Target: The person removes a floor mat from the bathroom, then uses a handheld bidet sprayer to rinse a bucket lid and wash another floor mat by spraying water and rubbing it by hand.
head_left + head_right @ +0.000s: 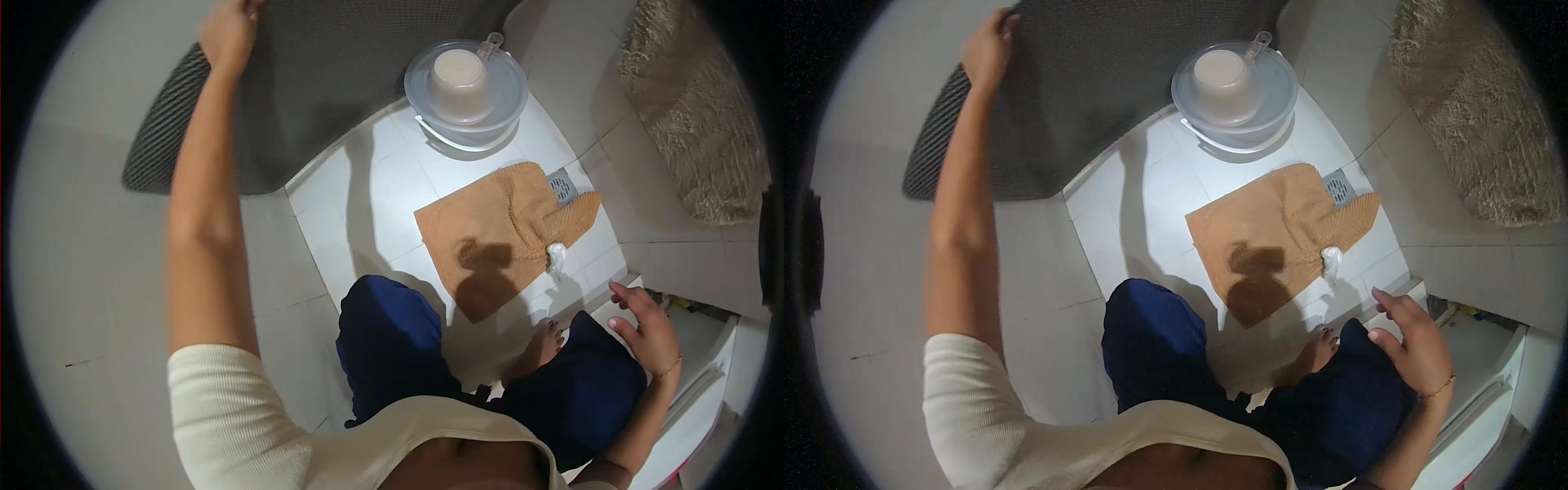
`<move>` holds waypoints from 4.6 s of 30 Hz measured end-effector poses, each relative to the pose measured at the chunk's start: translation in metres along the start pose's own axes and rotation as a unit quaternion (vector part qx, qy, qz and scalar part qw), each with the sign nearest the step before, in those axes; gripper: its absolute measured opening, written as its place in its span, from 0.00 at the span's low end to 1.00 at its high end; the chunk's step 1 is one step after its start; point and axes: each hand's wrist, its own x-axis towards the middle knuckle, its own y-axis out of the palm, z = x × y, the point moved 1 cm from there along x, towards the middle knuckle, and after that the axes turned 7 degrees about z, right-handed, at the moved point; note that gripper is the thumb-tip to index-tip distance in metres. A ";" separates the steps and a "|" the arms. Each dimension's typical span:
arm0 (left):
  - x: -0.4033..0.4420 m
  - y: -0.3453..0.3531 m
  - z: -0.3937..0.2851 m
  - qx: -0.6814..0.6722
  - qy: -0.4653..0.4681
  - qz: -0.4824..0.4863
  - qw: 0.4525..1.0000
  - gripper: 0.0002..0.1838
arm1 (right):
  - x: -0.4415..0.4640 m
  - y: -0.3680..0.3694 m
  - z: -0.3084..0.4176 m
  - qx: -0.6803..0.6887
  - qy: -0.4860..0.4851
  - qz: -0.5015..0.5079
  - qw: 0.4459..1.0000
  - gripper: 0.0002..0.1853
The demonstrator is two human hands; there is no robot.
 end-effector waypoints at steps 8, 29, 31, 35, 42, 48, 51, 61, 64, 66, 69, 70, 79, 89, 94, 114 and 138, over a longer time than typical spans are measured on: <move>0.035 -0.034 0.022 -0.071 -0.148 -0.135 0.977 0.12 | 0.004 -0.003 0.004 0.022 0.037 0.024 0.999 0.26; 0.034 -0.121 -0.004 0.127 -0.138 -0.006 0.982 0.22 | 0.016 -0.009 -0.007 -0.017 -0.062 0.041 0.997 0.26; 0.034 -0.121 -0.001 0.123 -0.140 0.004 0.982 0.22 | 0.025 -0.008 -0.007 -0.031 -0.086 0.038 0.995 0.24; 0.019 -0.126 0.000 0.137 -0.154 0.037 0.978 0.23 | 0.047 -0.004 -0.008 -0.053 -0.141 0.061 0.987 0.14; 0.014 -0.110 0.051 0.156 -0.162 0.003 0.974 0.24 | 0.075 -0.001 -0.004 -0.054 -0.204 0.086 0.974 0.08; 0.015 -0.134 0.061 0.174 -0.150 -0.019 0.973 0.23 | 0.091 0.003 -0.009 0.014 -0.160 0.123 0.979 0.07; 0.039 -0.144 0.073 0.171 -0.162 0.067 0.970 0.22 | 0.120 0.010 -0.023 0.027 -0.107 0.102 0.989 0.07; 0.102 -0.277 0.083 0.193 -0.059 -0.070 0.977 0.18 | 0.040 -0.043 0.007 0.001 0.046 -0.017 0.999 0.07; 0.133 -0.343 0.115 0.194 -0.093 -0.063 0.975 0.17 | -0.005 -0.075 0.000 -0.035 0.083 0.022 0.996 0.06; 0.142 -0.395 0.137 0.191 -0.055 -0.080 0.977 0.16 | -0.046 -0.099 0.005 -0.011 0.095 0.056 0.994 0.07; 0.145 -0.469 0.169 0.177 -0.089 0.029 0.980 0.23 | -0.100 -0.107 -0.008 -0.054 0.096 0.100 0.989 0.07; 0.141 -0.493 0.181 0.171 -0.079 0.004 0.982 0.22 | -0.117 -0.116 -0.001 -0.051 0.100 0.102 0.988 0.07; 0.060 -0.600 0.118 0.134 -0.037 -0.116 0.983 0.10 | -0.226 -0.185 0.034 0.034 0.048 0.045 0.997 0.12; 0.014 -0.680 0.124 -0.055 0.027 -0.008 0.998 0.15 | -0.424 -0.141 0.086 0.160 0.299 -0.195 0.920 0.13; -0.012 -0.707 0.084 -0.080 0.116 0.057 0.988 0.15 | -0.498 -0.028 0.093 0.177 0.356 -0.104 0.912 0.16; -0.198 -1.020 -0.012 -0.090 0.314 0.115 0.938 0.22 | -0.828 0.203 0.059 0.409 0.544 -0.315 0.662 0.16; -0.372 -1.327 -0.438 -0.334 0.755 -0.226 0.516 0.15 | -0.888 0.313 0.115 0.519 0.602 -0.361 0.488 0.16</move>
